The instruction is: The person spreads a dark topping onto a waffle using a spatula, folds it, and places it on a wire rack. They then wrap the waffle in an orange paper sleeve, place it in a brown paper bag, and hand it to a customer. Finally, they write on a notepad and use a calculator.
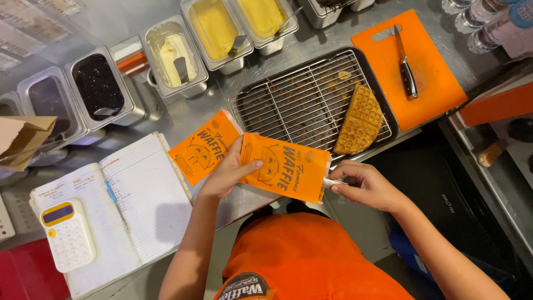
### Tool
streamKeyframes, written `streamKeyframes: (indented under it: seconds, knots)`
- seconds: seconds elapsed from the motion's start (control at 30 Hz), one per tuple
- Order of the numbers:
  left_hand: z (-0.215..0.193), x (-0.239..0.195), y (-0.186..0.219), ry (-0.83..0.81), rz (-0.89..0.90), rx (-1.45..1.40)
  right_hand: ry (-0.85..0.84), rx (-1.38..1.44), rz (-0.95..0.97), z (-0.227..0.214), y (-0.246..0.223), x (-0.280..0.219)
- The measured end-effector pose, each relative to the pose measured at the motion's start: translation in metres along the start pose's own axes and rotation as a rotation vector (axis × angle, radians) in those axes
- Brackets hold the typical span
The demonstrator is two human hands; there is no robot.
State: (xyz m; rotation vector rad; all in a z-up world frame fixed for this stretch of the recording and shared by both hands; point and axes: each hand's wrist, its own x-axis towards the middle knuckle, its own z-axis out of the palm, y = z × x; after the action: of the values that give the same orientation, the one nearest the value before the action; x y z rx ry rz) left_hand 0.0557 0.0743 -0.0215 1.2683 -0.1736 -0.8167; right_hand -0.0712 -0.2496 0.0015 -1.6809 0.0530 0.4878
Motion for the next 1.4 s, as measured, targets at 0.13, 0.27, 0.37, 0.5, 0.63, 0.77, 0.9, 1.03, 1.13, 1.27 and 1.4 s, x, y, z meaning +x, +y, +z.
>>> streamKeyframes:
  seconds: [0.13, 0.27, 0.37, 0.5, 0.63, 0.77, 0.9, 1.03, 1.13, 1.27, 1.4]
  knots:
    - [-0.004, 0.010, 0.003, 0.034, 0.039, -0.074, 0.056, 0.013, 0.102, -0.007, 0.001, -0.005]
    - [-0.006, 0.018, 0.006, 0.232, 0.223, -0.051, 0.300, -0.003, 0.182, -0.039, 0.005, -0.045]
    - [-0.003, 0.015, 0.001, 0.455, 0.182, 0.240, 0.567, 0.058, 0.348, -0.050, 0.018, -0.090]
    - [-0.005, 0.002, -0.007, 0.774, -0.126, 0.864, 0.873, 0.153, 0.407, -0.034, 0.043, -0.117]
    - [-0.032, -0.007, -0.009, 0.862, 0.042, 1.051, 0.925, 0.225, 0.459, -0.013, 0.061, -0.108]
    - [-0.066, -0.002, -0.006, 0.813, 0.269, 1.421, 0.960, 0.239, 0.394, 0.002, 0.065, -0.087]
    - [-0.078, 0.008, 0.000, 0.752, 0.156, 1.502, 0.958, 0.258, 0.330, 0.008, 0.060, -0.074]
    - [-0.074, 0.012, 0.011, 0.768, 0.029, 1.512, 0.937, 0.291, 0.371, 0.016, 0.053, -0.067]
    - [-0.072, 0.011, 0.016, 0.777, -0.015, 1.501, 0.955, 0.311, 0.337, 0.024, 0.053, -0.049]
    - [-0.071, 0.011, 0.015, 0.788, -0.014, 1.458, 0.931, 0.359, 0.306, 0.019, 0.056, -0.011]
    - [-0.076, 0.012, 0.011, 0.792, 0.040, 1.414, 1.053, -0.155, -0.105, 0.006, 0.048, 0.007]
